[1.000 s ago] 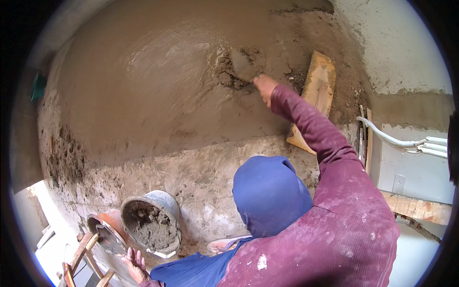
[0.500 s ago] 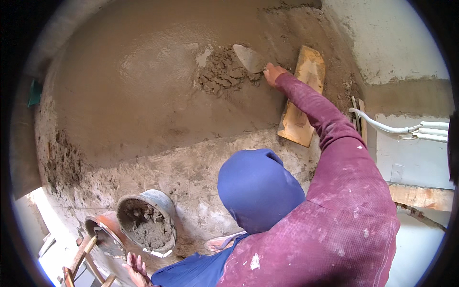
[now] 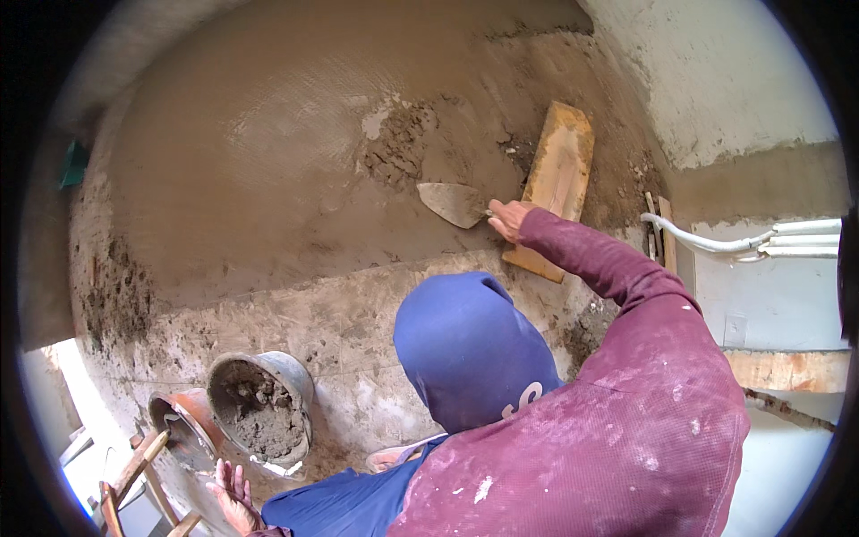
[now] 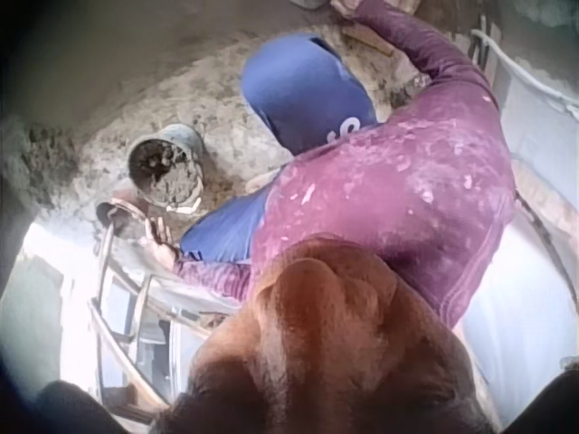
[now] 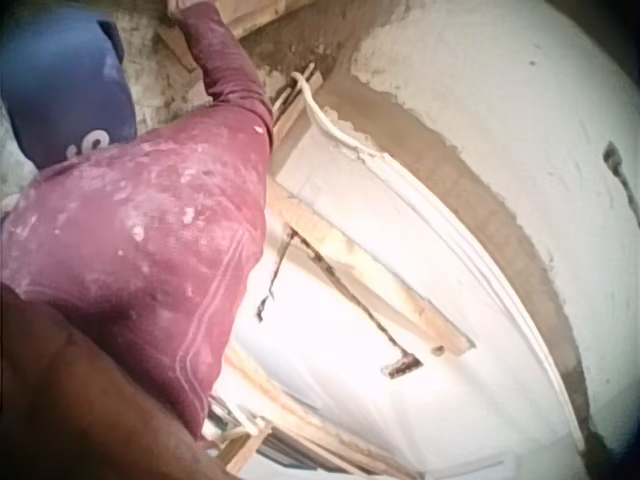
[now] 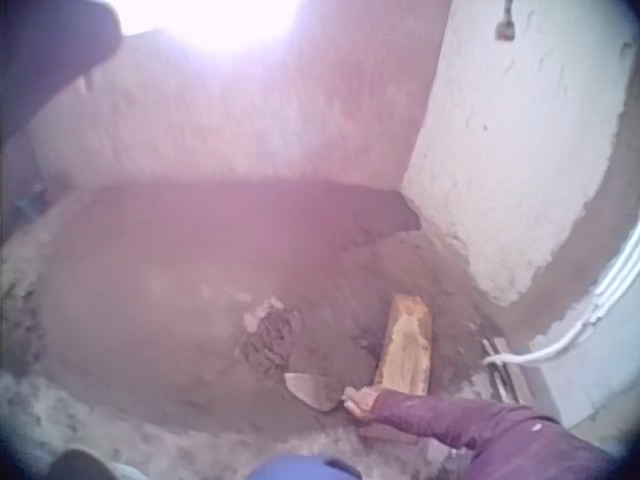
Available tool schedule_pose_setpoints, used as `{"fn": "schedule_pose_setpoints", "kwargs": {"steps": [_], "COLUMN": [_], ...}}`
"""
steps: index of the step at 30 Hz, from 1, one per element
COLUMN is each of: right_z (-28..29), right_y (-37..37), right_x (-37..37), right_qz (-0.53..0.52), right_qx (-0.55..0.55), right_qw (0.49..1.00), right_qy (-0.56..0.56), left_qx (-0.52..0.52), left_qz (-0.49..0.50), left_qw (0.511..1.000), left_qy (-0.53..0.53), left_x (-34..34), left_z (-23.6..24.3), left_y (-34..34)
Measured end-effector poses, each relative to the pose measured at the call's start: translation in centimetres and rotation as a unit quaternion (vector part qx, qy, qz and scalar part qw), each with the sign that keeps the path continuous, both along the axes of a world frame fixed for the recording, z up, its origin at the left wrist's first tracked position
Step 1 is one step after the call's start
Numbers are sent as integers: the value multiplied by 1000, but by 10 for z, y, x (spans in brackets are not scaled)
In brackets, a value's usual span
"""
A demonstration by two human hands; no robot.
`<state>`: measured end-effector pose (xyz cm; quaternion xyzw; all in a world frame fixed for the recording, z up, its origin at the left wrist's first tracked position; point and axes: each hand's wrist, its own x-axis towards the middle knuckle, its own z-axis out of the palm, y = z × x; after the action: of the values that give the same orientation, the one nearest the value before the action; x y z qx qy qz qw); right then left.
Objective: The person applies plaster to a wall using a trowel and then smooths the surface with a wooden float.
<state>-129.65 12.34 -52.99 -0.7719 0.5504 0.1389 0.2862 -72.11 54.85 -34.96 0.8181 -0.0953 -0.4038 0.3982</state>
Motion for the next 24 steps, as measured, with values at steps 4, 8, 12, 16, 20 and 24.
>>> {"fn": "schedule_pose_setpoints", "kwargs": {"steps": [4,8,12,16,20,24], "right_z": [-9,-47,-68,-68,-17,-52], "right_y": [-52,-147,-159,-80,-31,-105], "right_x": [-11,15,41,96,103,47], "right_qz": [-137,-477,-90,63,-17,-79], "right_qx": [-142,10,-38,-38,14,-93], "right_qw": [980,836,987,989,999,991], "right_qy": [-26,-271,-125,-128,-32,50], "left_qx": [5,15,31,25,30,26], "left_qz": [8,9,6,17,16,2], "left_qw": [1000,1000,999,999,999,1000], "left_qy": [2,10,-21,-10,0,3], "left_x": [-1,6,-11,-13,-10,-9], "left_z": [6,3,2,10,1,-7], "left_y": [8,15,-7,6,-8,-21]}}
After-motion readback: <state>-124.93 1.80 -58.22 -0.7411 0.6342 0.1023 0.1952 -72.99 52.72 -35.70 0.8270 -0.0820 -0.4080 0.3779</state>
